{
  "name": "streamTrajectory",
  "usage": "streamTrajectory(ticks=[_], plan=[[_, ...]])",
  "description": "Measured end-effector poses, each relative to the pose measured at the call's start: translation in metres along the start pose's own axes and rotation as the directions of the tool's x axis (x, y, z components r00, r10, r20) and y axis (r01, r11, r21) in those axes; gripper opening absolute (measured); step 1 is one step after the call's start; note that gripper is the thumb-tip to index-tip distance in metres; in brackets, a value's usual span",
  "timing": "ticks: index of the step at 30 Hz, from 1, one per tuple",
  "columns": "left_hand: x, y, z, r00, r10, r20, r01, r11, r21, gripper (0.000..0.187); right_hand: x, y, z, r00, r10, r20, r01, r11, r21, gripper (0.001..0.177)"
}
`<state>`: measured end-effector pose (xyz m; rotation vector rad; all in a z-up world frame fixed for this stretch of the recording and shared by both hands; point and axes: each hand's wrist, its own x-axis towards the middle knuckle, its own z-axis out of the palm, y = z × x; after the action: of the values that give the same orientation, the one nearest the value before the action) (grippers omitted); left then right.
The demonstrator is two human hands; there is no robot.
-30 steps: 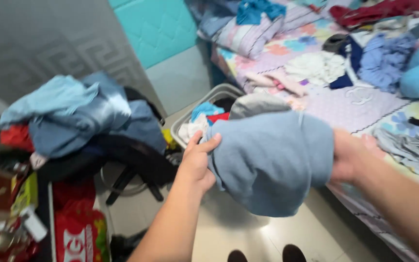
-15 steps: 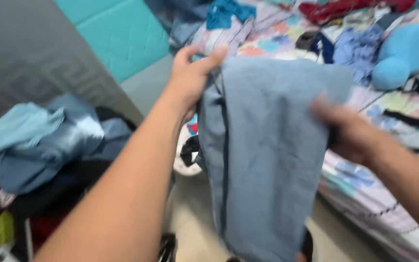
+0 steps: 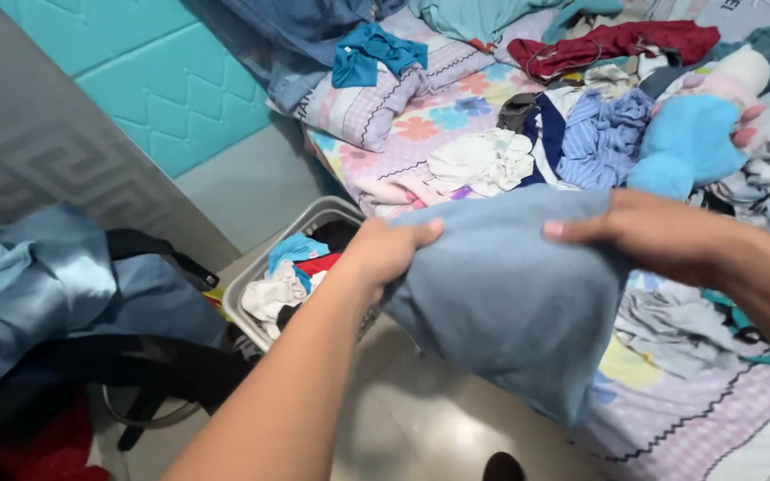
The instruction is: Folding various items of clothing on a bed and placing them into a laundry basket.
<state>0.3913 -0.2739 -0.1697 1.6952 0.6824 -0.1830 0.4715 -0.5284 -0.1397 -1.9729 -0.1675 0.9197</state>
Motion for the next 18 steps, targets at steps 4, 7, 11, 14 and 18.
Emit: streamTrajectory(ticks=[4,7,11,14,18], plan=[[0.056,0.025,0.019,0.993,0.112,0.047,-0.103,0.984,-0.148,0.059,0.035,0.007,-0.05,0.974,0.091,-0.209,-0.033,0.964,0.264,0.052],[0.103,0.062,0.019,0.989,0.03,0.148,0.022,0.941,-0.338,0.055,0.073,0.004,-0.086,0.98,0.025,-0.198,0.022,0.972,0.232,0.046],[0.143,0.144,0.014,0.985,0.139,0.102,-0.107,0.956,-0.272,0.07,0.108,-0.045,-0.139,0.967,-0.113,-0.23,0.171,0.954,0.246,0.036],[0.179,0.212,0.018,0.938,0.337,-0.079,-0.345,0.887,-0.306,0.091,0.134,-0.094,-0.195,0.911,-0.218,-0.349,0.296,0.937,0.187,0.031],[0.221,0.29,0.024,0.884,0.454,-0.106,-0.454,0.786,-0.419,0.074,0.151,-0.151,-0.252,0.818,-0.364,-0.445,0.434,0.899,0.064,0.025]])
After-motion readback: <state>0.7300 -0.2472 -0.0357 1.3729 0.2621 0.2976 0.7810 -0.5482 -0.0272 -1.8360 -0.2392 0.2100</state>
